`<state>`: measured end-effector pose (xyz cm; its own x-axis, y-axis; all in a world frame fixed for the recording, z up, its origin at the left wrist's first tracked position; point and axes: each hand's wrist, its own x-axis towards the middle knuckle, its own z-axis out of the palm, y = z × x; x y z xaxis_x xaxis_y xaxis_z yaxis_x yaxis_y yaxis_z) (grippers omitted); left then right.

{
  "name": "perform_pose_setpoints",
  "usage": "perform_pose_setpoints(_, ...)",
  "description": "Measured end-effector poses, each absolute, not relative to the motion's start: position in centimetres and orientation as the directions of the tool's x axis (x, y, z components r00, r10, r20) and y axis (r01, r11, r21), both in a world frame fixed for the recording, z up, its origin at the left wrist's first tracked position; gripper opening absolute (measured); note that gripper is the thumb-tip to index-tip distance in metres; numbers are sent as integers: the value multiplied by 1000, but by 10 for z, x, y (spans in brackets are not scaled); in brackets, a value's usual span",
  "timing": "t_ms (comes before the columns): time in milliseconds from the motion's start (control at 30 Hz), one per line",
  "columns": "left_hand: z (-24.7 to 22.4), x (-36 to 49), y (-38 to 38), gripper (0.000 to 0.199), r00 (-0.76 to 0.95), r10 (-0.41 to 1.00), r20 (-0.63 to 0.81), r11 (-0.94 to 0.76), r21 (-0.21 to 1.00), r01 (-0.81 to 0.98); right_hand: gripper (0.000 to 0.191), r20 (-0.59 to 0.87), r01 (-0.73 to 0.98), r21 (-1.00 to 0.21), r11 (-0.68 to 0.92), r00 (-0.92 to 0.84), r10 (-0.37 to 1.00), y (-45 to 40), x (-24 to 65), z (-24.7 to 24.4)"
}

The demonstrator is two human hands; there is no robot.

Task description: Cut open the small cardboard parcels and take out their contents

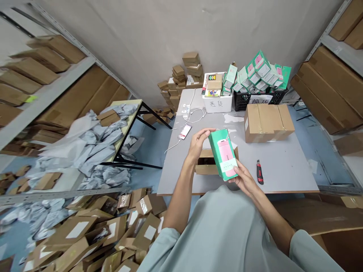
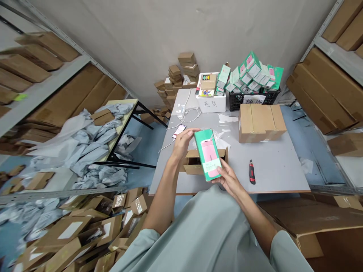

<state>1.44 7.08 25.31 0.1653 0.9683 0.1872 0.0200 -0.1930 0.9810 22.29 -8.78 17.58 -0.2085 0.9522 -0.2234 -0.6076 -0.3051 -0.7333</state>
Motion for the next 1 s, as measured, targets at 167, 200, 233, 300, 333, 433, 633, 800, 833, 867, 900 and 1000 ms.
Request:
perform_pose_setpoints(167, 249, 4, 77, 49, 78, 967, 242, -250, 961, 118, 97, 54, 164, -986, 37, 102, 993, -71, 226, 190)
perform_pose_setpoints(200, 247, 3, 78, 50, 71, 968, 240, -248, 960, 128, 97, 151, 359, -928, 95, 130, 980, -68, 225, 189)
perform_pose_setpoints(233, 245, 1, 79, 52, 64, 970, 234, -241, 962, 133, 95, 253, 534, -833, 147, 131, 959, -65, 224, 187)
perform_pose_setpoints(300, 241, -1, 82, 55, 43, 974, 220, -224, 965, 136, 92, 424, 767, -602, 222, 71, 903, -60, 221, 184)
perform_pose_setpoints(333, 240, -2, 83, 56, 33, 976, 217, -219, 966, 139, 91, 476, 825, -509, 245, 33, 879, -57, 220, 182)
perform_pose_setpoints(433, 240, -4, 90, 61, 19, 976, 215, -215, 961, 174, 86, 487, 853, -453, 260, -8, 873, -46, 219, 181)
perform_pose_setpoints(633, 246, 8, 103, 72, 55, 978, 200, -205, 974, 102, 78, 151, 237, -966, 107, 175, 973, -15, 221, 193)
perform_pose_setpoints(800, 221, 34, 107, 103, 152, 988, -17, 15, 1000, 14, 79, -53, -240, -971, 22, 302, 952, 26, 213, 198)
perform_pose_setpoints(833, 215, 39, 109, 102, 201, 977, -73, 75, 997, 1, 79, -74, -256, -967, 10, 318, 945, 38, 212, 199)
perform_pose_setpoints(867, 211, 44, 113, 99, 251, 961, -118, 125, 992, -12, 80, -90, -276, -961, 5, 329, 940, 51, 212, 200)
perform_pose_setpoints(900, 208, 49, 119, 95, 295, 944, -146, 161, 987, -27, 80, -98, -306, -952, 12, 341, 935, 66, 213, 202)
perform_pose_setpoints(1000, 210, 65, 152, 82, 346, 928, -137, 174, 982, -76, 74, -82, -424, -900, 100, 389, 918, 118, 218, 207)
